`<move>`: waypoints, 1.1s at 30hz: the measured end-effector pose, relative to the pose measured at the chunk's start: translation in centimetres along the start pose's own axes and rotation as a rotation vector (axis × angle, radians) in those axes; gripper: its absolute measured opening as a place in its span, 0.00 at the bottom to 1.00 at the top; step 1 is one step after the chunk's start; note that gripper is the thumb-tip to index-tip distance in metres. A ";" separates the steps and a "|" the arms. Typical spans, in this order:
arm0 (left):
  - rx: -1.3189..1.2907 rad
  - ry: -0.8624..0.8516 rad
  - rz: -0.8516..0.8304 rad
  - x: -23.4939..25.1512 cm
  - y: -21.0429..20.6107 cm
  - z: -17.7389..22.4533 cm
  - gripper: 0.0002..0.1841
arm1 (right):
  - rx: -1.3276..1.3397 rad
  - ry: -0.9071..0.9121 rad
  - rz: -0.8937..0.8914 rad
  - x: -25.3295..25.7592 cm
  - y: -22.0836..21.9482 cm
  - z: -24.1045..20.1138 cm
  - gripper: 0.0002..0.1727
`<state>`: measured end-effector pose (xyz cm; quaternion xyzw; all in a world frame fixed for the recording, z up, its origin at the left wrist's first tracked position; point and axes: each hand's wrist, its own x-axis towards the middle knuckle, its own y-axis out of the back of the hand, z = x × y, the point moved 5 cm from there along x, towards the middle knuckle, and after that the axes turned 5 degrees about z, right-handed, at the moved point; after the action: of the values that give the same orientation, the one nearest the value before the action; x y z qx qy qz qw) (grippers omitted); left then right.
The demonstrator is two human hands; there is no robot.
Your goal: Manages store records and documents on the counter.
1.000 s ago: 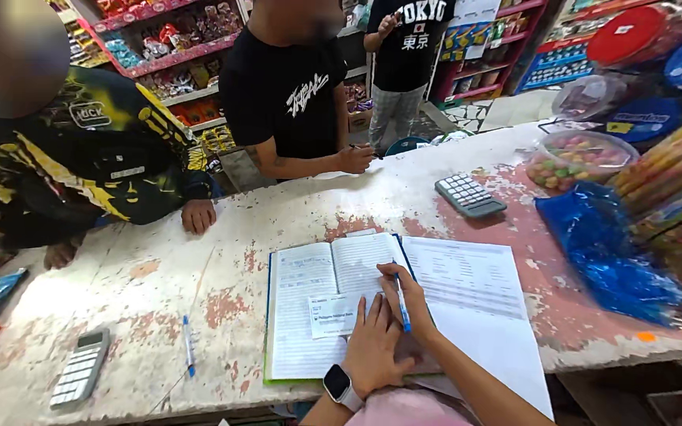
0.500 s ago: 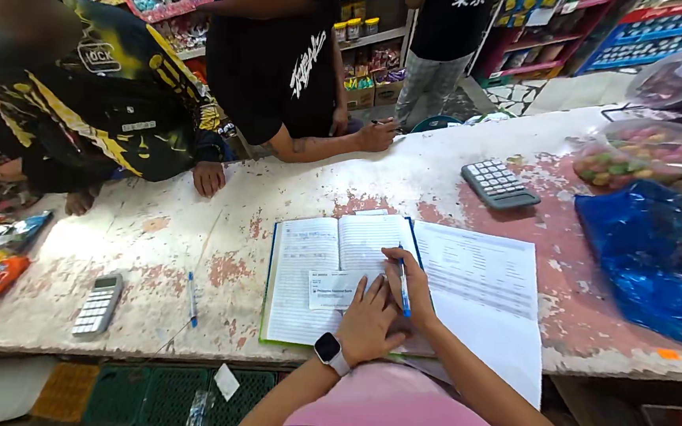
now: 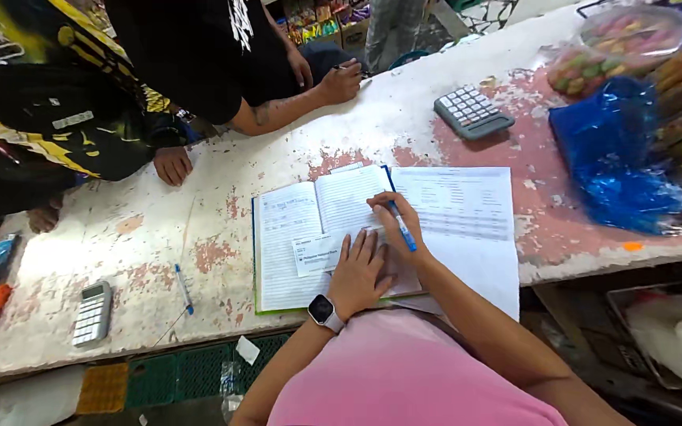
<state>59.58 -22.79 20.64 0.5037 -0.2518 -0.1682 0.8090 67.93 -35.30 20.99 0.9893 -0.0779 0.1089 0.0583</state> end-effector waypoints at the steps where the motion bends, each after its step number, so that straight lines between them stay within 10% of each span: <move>1: 0.001 0.001 -0.001 -0.1 -0.1 -0.1 0.32 | 0.035 -0.018 0.013 0.3 0.6 0.0 0.15; 25: 0.155 0.092 0.244 -0.5 0.4 -0.7 0.28 | 0.229 -0.427 -0.243 3.2 -3.3 -1.7 0.12; 33: 0.180 0.092 0.222 -0.6 0.6 -0.7 0.27 | 0.047 -0.103 -0.235 2.5 -4.0 -0.7 0.14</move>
<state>59.54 -21.70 20.76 0.5504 -0.2829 -0.0310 0.7849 70.87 -31.60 21.81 0.9970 0.0384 0.0520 0.0432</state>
